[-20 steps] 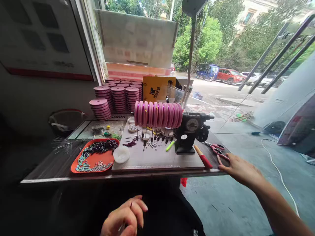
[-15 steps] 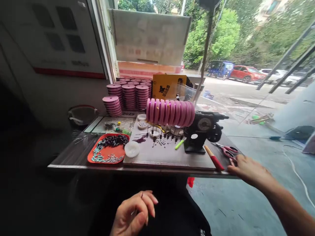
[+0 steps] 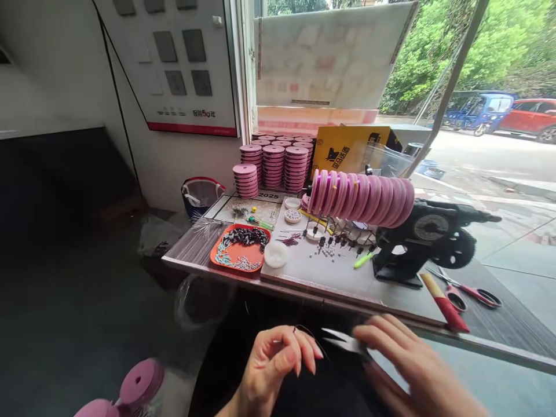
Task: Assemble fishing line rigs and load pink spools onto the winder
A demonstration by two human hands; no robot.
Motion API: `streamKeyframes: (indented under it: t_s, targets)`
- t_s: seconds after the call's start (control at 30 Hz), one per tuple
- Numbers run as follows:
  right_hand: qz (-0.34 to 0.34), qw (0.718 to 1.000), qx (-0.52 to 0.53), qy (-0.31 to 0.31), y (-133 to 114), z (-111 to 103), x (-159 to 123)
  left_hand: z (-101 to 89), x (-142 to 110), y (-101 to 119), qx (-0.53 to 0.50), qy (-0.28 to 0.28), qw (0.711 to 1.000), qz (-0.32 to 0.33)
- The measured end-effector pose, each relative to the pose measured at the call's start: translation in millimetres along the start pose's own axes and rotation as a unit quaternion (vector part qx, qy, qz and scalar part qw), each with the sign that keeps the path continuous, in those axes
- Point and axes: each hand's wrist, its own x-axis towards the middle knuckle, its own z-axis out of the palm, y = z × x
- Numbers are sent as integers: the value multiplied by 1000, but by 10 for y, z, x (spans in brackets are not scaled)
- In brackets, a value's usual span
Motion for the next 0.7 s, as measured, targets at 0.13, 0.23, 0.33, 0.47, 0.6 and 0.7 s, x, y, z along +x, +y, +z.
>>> streamKeyframes:
  t_s: [0.13, 0.23, 0.33, 0.47, 0.6, 0.7]
  targets:
    - [-45, 997, -33, 61, -173, 161, 459, 2, -7, 23, -34, 3, 999, -9]
    - [-68, 995, -26, 74, -149, 194, 471, -4, -22, 19, -44, 15, 999, -17]
    - [-83, 993, -16, 85, -176, 168, 466, -2, -35, 10, -47, 13, 998, -29]
    - [-80, 993, 31, 79, -225, 175, 524, -5, -24, 41, 48, -12, 999, -11]
    - [17, 983, 185, 2, -324, 274, 546, -56, 11, 104, 266, -94, 954, 101]
    - [77, 966, 246, -20, -311, 244, 436, -125, 28, 114, 347, -115, 919, 149]
